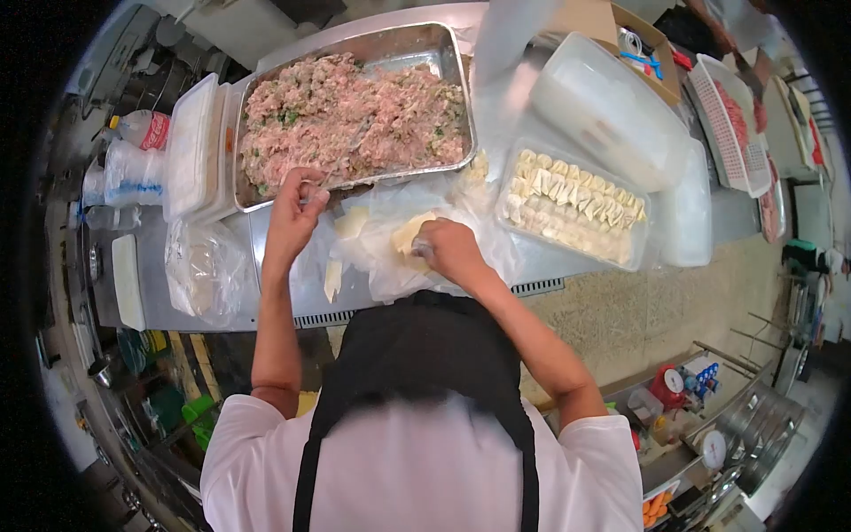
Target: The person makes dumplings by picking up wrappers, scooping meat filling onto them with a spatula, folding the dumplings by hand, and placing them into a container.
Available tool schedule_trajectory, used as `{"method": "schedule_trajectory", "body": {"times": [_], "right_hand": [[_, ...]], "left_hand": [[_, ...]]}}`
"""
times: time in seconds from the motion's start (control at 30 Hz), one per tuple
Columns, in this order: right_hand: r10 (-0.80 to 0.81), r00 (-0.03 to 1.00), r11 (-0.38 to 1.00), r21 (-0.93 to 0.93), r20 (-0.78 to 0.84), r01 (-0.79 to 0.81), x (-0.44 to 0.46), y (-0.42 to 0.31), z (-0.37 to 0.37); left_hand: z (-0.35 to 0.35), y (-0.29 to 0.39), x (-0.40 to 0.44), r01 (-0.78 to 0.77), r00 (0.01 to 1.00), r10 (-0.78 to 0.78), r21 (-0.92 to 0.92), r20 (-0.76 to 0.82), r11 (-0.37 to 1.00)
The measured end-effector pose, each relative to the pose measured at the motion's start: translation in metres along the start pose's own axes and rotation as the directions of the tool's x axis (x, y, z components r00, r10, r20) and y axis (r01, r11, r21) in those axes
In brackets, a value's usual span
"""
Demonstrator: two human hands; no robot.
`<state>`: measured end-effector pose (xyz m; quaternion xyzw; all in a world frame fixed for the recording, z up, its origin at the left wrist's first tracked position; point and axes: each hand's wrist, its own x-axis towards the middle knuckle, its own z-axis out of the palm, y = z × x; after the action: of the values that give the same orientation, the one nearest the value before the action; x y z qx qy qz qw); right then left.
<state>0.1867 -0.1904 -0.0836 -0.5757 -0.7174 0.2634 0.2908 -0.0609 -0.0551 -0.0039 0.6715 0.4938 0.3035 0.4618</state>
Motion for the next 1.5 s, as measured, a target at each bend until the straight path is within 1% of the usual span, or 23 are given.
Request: {"method": "schedule_trajectory", "body": {"times": [0.17,0.23,0.33,0.37,0.43,0.47,0.53,0.57,0.7,0.8,0.87,0.9,0.97,1.03,1.13,1.17,1.2,1.23,1.27,1.33,1.4,1.47,1.5], "right_hand": [[0.108,0.994,0.973,0.207,-0.019,-0.102,-0.006,0.011,-0.009],[0.11,0.994,0.966,0.238,-0.013,-0.104,-0.006,0.011,-0.01],[0.132,0.991,0.959,0.253,0.0,-0.127,-0.007,0.006,-0.012],[0.128,0.992,0.965,0.233,-0.004,-0.123,-0.008,0.004,-0.013],[0.12,0.993,0.971,0.212,-0.017,-0.114,-0.008,0.001,-0.013],[0.138,0.99,0.971,0.201,-0.033,-0.128,-0.009,0.0,-0.012],[0.169,0.984,0.968,0.198,-0.055,-0.155,-0.015,-0.003,-0.011],[0.172,0.983,0.969,0.191,-0.066,-0.157,-0.016,-0.004,-0.011],[0.165,0.984,0.966,0.212,-0.071,-0.147,-0.014,0.0,-0.009],[0.175,0.983,0.961,0.227,-0.051,-0.159,-0.013,0.0,-0.013],[0.194,0.979,0.948,0.27,-0.063,-0.17,-0.013,-0.004,-0.017],[0.205,0.976,0.934,0.313,-0.072,-0.173,-0.012,-0.006,-0.021],[0.239,0.967,0.918,0.344,-0.084,-0.197,-0.01,-0.012,-0.032],[0.273,0.957,0.9,0.379,-0.099,-0.217,-0.009,-0.01,-0.04],[0.479,0.878,0.659,0.651,0.023,-0.376,-0.01,-0.006,-0.051],[0.464,0.884,0.299,0.93,0.055,-0.214,-0.009,-0.009,-0.053],[0.436,0.897,-0.138,0.99,0.074,-0.015,-0.007,-0.014,-0.056],[0.298,0.951,-0.323,0.946,0.08,0.022,-0.007,-0.013,-0.062],[0.301,0.951,-0.322,0.947,0.076,0.027,-0.004,-0.012,-0.062],[0.256,0.967,-0.566,0.814,0.018,0.135,0.005,-0.012,-0.057],[0.344,0.938,-0.493,0.86,0.049,0.136,0.013,-0.011,-0.047],[0.426,0.901,-0.42,0.899,0.077,0.121,0.02,-0.013,-0.044],[0.449,0.887,-0.469,0.873,0.105,0.134,0.023,-0.016,-0.047]], "left_hand": [[-0.006,0.038,0.02,-0.145,0.988,0.119,0.36,0.094,0.922],[0.002,0.053,0.038,-0.324,0.935,0.11,0.681,0.338,0.657],[0.037,0.042,0.069,-0.308,0.95,0.101,0.83,0.296,0.465],[0.045,0.029,0.07,-0.31,0.949,0.103,0.83,0.297,0.463],[0.057,0.022,0.074,-0.649,0.758,0.44,0.626,0.482,0.433],[0.056,0.021,0.086,-0.658,0.75,0.447,0.624,0.488,0.423],[0.045,0.053,0.097,-0.472,0.846,0.015,0.737,0.533,0.483],[0.038,0.064,0.097,-0.398,0.879,-0.034,0.77,0.476,0.498],[0.053,0.029,0.099,-0.381,0.913,0.044,0.808,0.406,0.449],[0.056,0.017,0.099,-0.507,0.818,0.029,0.695,0.575,0.509],[0.041,0.016,0.102,-0.59,0.729,0.278,0.37,0.625,0.718],[0.036,0.02,0.104,-0.591,0.731,0.284,0.367,0.621,0.718],[0.025,0.028,0.105,-0.287,0.741,0.045,0.255,0.67,0.923],[0.016,0.036,0.101,-0.163,0.76,-0.015,0.214,0.65,0.963],[0.006,0.036,0.089,-0.022,0.779,-0.08,0.155,0.621,0.988],[0.002,0.036,0.085,0.058,0.787,-0.104,0.094,0.608,0.994],[-0.002,0.037,0.079,0.138,0.793,-0.13,0.032,0.595,0.99],[-0.006,0.04,0.072,0.195,0.792,-0.137,-0.034,0.596,0.98],[-0.006,0.041,0.063,0.193,0.789,-0.135,-0.033,0.599,0.981],[-0.003,0.043,0.045,0.198,0.838,-0.102,-0.125,0.536,0.972],[0.01,0.028,0.032,0.114,0.849,-0.044,-0.102,0.526,0.988],[0.034,0.018,0.017,-0.372,0.861,0.359,-0.035,0.361,0.927],[0.041,0.014,0.009,-0.372,0.861,0.359,-0.034,0.36,0.928]]}}
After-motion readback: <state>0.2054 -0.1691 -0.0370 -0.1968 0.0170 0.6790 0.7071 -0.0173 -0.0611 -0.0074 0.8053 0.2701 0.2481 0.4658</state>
